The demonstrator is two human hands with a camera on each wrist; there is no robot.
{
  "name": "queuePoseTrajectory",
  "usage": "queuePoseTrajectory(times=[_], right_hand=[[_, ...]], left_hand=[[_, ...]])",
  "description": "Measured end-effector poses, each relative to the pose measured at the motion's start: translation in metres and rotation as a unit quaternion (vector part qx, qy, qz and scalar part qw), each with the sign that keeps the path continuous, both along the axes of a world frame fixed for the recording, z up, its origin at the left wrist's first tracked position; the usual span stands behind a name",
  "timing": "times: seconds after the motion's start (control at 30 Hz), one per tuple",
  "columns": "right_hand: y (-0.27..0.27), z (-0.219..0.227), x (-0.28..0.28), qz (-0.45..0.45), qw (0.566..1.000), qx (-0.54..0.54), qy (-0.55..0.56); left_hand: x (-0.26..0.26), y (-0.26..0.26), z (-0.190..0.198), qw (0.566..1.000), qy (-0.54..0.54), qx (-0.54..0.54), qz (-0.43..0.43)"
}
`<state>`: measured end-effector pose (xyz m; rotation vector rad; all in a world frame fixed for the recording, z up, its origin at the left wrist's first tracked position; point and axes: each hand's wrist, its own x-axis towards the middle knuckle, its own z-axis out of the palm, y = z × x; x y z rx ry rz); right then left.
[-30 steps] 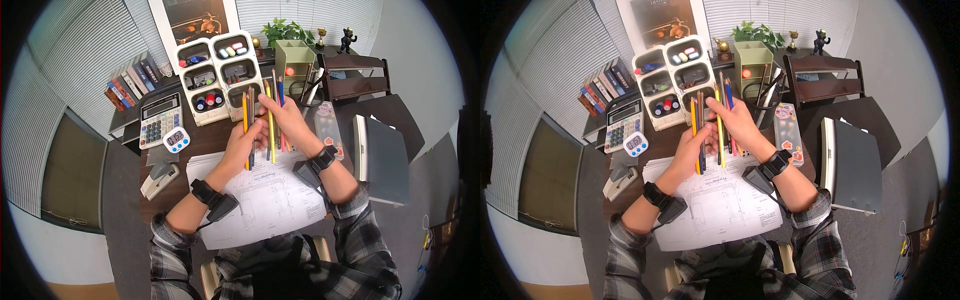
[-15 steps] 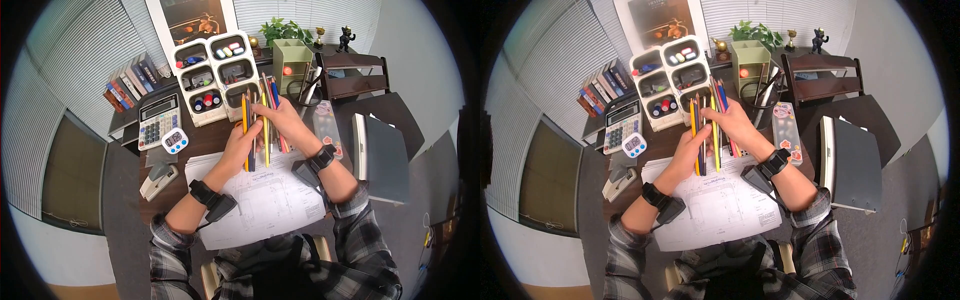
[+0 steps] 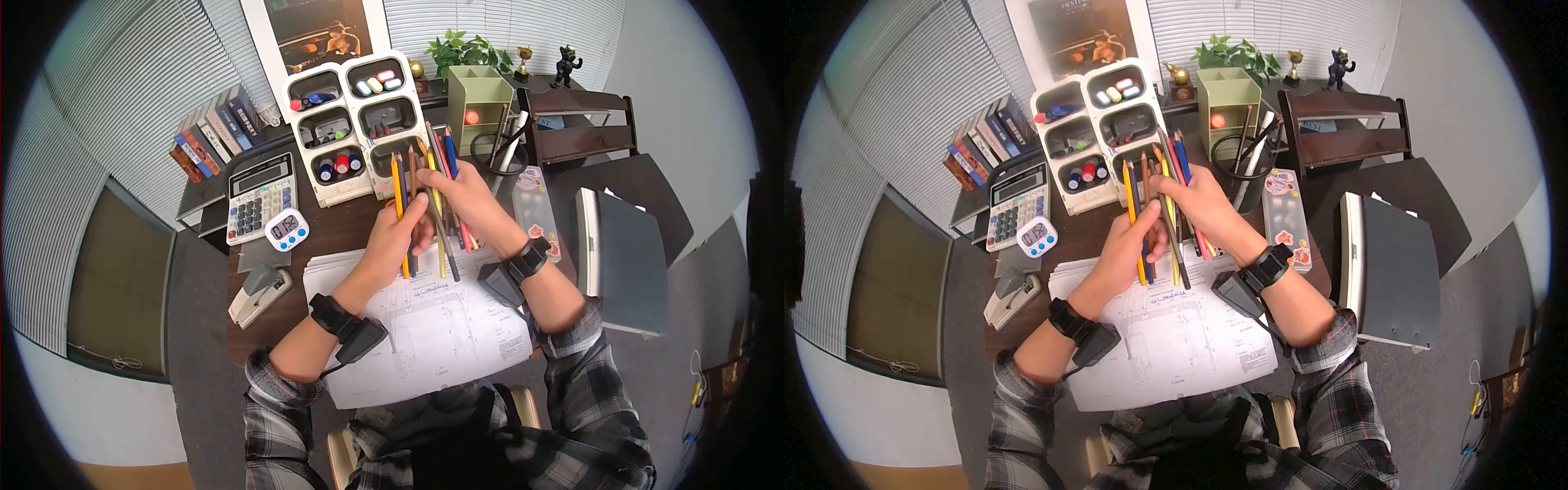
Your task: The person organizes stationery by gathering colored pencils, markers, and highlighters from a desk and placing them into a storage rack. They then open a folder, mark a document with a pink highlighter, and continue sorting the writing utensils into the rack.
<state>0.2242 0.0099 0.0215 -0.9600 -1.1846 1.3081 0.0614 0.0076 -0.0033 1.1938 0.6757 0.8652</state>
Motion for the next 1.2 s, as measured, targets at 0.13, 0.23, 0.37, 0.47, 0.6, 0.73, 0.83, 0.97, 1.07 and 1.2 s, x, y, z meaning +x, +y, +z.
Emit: queuePoseTrajectory(times=[0.13, 0.23, 0.37, 0.47, 0.6, 0.73, 0.83, 0.97, 1.07, 1.2], right_hand=[[-0.001, 0.001, -0.001, -0.016, 0.999, 0.027, -0.022], [0.000, 0.001, -0.003, -0.011, 0.999, 0.039, -0.001], [-0.001, 0.001, -0.004, -0.022, 0.999, 0.038, 0.020], [-0.003, 0.004, -0.002, -0.004, 1.000, 0.001, 0.007], [-0.003, 0.004, -0.002, -0.007, 1.000, 0.017, -0.012], [0.000, 0.000, -0.001, -0.002, 1.000, 0.021, 0.006], [0.001, -0.001, -0.002, -0.020, 0.999, 0.041, -0.008], [-0.005, 0.007, -0.004, -0.034, 0.999, 0.025, -0.011], [-0.008, 0.010, -0.005, -0.041, 0.999, 0.003, -0.004], [-0.001, 0.002, -0.004, -0.049, 0.998, 0.038, -0.013]], left_hand=[[-0.001, 0.001, 0.000, 0.999, -0.015, -0.025, -0.029], [-0.002, 0.002, -0.001, 0.995, -0.035, -0.066, -0.063], [-0.002, 0.003, -0.003, 0.992, -0.048, -0.091, -0.072], [-0.002, 0.003, -0.005, 0.993, -0.045, -0.086, -0.072], [-0.003, 0.002, -0.005, 0.992, -0.040, -0.078, -0.086], [0.000, 0.001, -0.003, 0.989, -0.076, -0.114, -0.055], [0.001, -0.001, 0.002, 0.987, -0.083, -0.137, -0.031], [0.000, 0.006, -0.009, 0.979, -0.119, -0.157, -0.044], [-0.001, 0.007, -0.010, 0.981, -0.114, -0.149, -0.057], [0.000, 0.008, -0.015, 0.995, -0.056, -0.077, -0.023]])
